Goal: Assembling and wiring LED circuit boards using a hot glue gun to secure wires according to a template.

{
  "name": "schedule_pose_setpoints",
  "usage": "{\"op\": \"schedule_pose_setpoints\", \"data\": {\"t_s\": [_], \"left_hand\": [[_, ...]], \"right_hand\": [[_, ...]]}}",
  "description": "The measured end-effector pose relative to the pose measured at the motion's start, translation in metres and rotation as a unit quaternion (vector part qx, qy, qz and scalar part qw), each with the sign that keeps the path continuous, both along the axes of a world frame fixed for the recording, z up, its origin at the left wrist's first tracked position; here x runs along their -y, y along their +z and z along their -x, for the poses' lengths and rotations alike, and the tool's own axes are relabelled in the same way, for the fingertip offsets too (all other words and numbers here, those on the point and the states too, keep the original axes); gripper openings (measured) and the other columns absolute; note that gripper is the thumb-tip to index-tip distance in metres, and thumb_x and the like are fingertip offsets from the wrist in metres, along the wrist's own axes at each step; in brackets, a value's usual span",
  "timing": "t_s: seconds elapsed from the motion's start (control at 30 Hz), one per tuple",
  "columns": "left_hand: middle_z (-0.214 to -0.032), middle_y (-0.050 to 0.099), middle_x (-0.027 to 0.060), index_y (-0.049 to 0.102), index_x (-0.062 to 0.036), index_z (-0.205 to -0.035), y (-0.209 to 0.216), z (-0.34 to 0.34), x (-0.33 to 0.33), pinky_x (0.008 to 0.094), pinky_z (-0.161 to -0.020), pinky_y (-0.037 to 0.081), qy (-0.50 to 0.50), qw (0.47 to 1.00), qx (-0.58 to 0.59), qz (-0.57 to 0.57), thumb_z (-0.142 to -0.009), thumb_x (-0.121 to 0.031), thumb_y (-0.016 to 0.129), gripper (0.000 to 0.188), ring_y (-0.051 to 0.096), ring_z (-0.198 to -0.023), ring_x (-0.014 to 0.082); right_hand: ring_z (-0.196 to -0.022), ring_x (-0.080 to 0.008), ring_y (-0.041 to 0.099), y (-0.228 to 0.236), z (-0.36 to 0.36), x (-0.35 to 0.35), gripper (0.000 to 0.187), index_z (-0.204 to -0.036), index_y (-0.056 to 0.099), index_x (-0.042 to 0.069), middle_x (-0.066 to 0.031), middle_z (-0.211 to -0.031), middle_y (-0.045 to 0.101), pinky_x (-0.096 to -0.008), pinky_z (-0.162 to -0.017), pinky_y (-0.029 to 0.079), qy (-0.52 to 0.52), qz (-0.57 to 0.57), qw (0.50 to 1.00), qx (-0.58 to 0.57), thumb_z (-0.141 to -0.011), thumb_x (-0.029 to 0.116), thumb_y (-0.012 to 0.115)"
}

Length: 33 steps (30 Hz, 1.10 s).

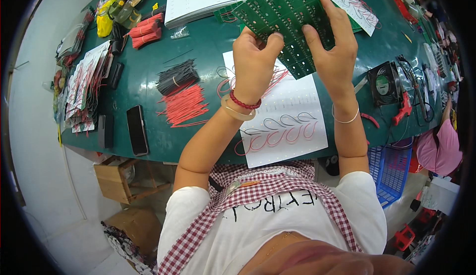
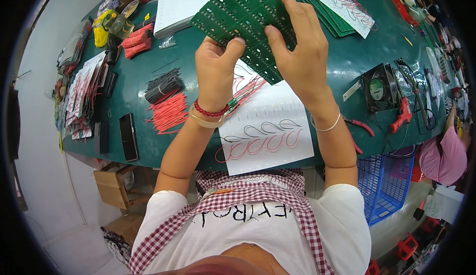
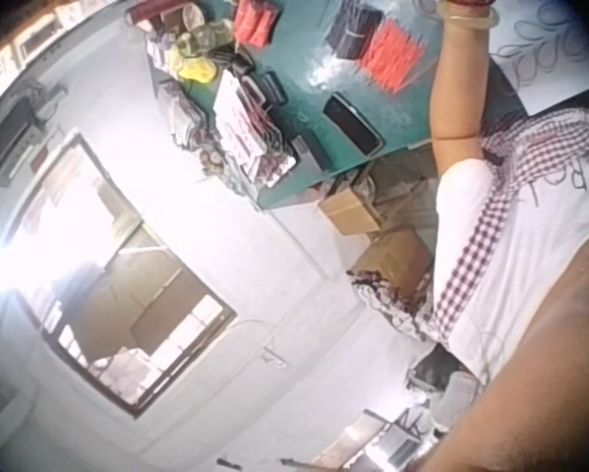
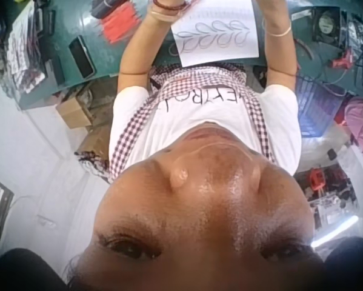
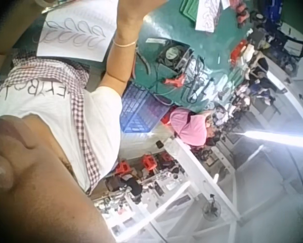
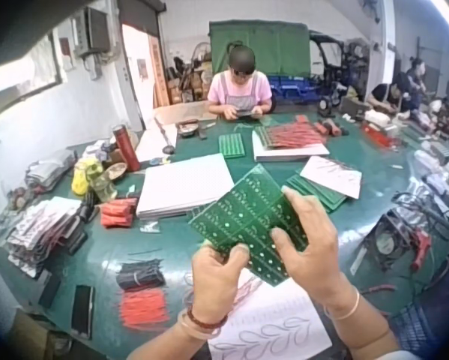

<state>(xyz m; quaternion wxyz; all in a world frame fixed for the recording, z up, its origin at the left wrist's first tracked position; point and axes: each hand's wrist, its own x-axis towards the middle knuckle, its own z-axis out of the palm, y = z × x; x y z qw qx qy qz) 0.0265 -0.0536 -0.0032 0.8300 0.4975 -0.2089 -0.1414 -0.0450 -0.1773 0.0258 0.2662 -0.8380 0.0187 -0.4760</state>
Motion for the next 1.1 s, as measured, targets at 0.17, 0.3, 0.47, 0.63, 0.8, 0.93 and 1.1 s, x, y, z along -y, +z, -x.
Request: {"op": "schedule_pose_setpoints", "data": {"t_s": [0.17,0.3,0.47,0.63,0.8,0.93,1.1], "left_hand": [[-0.089,0.062,0.0014,0.057,0.0033,-0.098,0.0,0.0,0.001,0.0197,-0.065,0.043,-0.015,1.0,-0.022,0.013,-0.084,-0.004,0.06,0.016,0.053,-0.073,0.0039],[-0.089,0.062,0.0015,0.057,0.0028,-0.099,0.001,0.001,0.001,0.0199,-0.065,0.043,-0.007,0.999,-0.014,0.029,-0.084,-0.003,0.059,0.016,0.053,-0.074,0.0043],[-0.086,0.062,0.0018,0.057,0.001,-0.099,0.0,0.003,0.0,0.0211,-0.065,0.044,0.037,0.998,0.057,-0.009,-0.083,-0.002,0.059,0.017,0.054,-0.074,0.0065],[-0.085,0.059,0.0056,0.054,0.0001,-0.099,-0.001,0.002,-0.001,0.0248,-0.066,0.046,0.119,0.963,0.242,-0.002,-0.079,0.005,0.059,0.022,0.056,-0.074,0.0112],[-0.086,0.057,0.0061,0.052,-0.0073,-0.089,0.002,-0.001,-0.004,0.0308,-0.075,0.041,0.187,0.9,0.395,0.011,-0.069,0.009,0.062,0.028,0.057,-0.074,0.0203],[-0.088,0.061,0.0012,0.052,-0.0136,-0.092,0.008,-0.013,-0.027,0.0328,-0.08,0.033,0.232,0.757,0.611,-0.023,-0.076,-0.011,0.058,0.017,0.059,-0.077,0.0156],[-0.089,0.061,-0.0011,0.051,-0.0151,-0.091,0.01,-0.014,-0.032,0.0331,-0.083,0.031,0.252,0.733,0.632,-0.025,-0.075,-0.01,0.061,0.02,0.061,-0.082,0.0145]], "right_hand": [[-0.089,-0.0183,0.059,-0.002,0.0,0.0,0.046,-0.123,0.055,0.002,-0.01,-0.102,0.06,-0.0275,-0.078,0.047,0.0,0.004,1.0,-0.001,-0.078,-0.002,0.065],[-0.084,-0.0214,0.059,-0.003,-0.003,0.0,0.045,-0.12,0.055,0.002,-0.011,-0.099,0.058,-0.029,-0.074,0.047,0.013,0.013,0.999,0.027,-0.077,-0.003,0.065],[-0.083,-0.0219,0.058,-0.004,-0.001,-0.004,0.042,-0.116,0.055,0.001,-0.0112,-0.097,0.057,-0.0298,-0.072,0.047,0.026,-0.019,0.998,0.053,-0.076,-0.005,0.065],[-0.087,-0.0182,0.057,-0.014,-0.004,-0.002,0.04,-0.114,0.047,-0.001,-0.0112,-0.101,0.055,-0.0268,-0.077,0.047,0.101,-0.037,0.985,0.137,-0.079,-0.006,0.065],[-0.091,-0.022,0.059,-0.008,-0.001,0.004,0.038,-0.106,0.045,0.0,-0.015,-0.105,0.056,-0.0299,-0.079,0.049,0.19,-0.034,0.967,0.165,-0.076,-0.009,0.066],[-0.09,-0.0271,0.06,-0.002,0.006,0.018,0.04,-0.099,0.042,0.005,-0.0169,-0.102,0.058,-0.0339,-0.078,0.049,0.178,0.07,0.964,0.183,-0.071,-0.004,0.069],[-0.091,-0.0296,0.059,-0.001,0.015,0.011,0.039,-0.098,0.042,0.009,-0.0176,-0.104,0.059,-0.0397,-0.081,0.05,0.116,0.143,0.965,0.184,-0.07,0.006,0.069]]}}
